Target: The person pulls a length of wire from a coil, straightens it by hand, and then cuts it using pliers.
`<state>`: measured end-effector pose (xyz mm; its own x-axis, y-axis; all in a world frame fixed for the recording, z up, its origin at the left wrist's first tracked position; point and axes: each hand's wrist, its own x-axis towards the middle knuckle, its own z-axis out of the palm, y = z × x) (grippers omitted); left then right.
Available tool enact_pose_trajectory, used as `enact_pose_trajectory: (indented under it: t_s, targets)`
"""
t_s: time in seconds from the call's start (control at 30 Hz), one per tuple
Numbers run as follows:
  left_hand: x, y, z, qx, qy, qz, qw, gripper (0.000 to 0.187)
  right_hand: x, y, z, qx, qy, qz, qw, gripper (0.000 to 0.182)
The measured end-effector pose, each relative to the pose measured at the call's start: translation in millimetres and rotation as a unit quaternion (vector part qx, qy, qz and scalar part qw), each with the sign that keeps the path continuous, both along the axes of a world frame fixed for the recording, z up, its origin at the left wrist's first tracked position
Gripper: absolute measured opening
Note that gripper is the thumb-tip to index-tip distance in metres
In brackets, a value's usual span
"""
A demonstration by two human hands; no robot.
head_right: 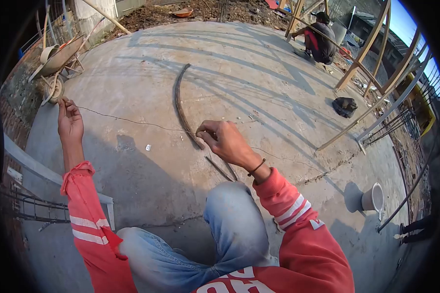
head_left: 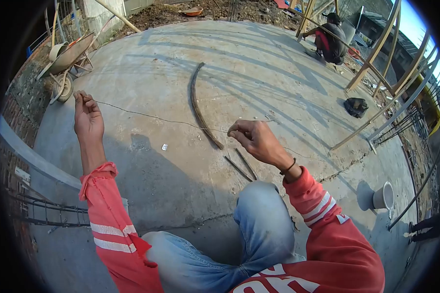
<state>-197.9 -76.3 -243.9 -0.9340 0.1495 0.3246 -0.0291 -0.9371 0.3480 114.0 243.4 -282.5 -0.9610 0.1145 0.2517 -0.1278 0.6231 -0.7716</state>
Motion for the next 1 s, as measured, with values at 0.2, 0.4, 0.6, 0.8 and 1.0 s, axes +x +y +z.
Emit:
enact_pose_trajectory:
  t_s: [0.2,0.4,0.6,0.8,1.0]
  targets:
    - [-50,23,-11,-0.185,-0.128,0.069,0.972,0.017,-25,0,-42,0.157,0.146,-0.102,0.972,0.011]
    - [-48,59,22,0.135,-0.113,-0.117,0.977,0.013,-40,29,4,-0.227,-0.125,0.138,0.956,0.015]
    - [-26,67,103,0.002,-0.172,0.018,0.985,0.016,-15,22,170,-0.125,-0.191,-0.01,0.974,0.017]
    - [-4,68,223,-0.372,-0.324,0.07,0.867,0.008,54,2,338,-0.008,-0.141,-0.039,0.989,0.015]
    - [-27,63,312,-0.343,-0.458,0.065,0.817,0.014,75,94,394,0.002,-0.168,-0.071,0.983,0.017]
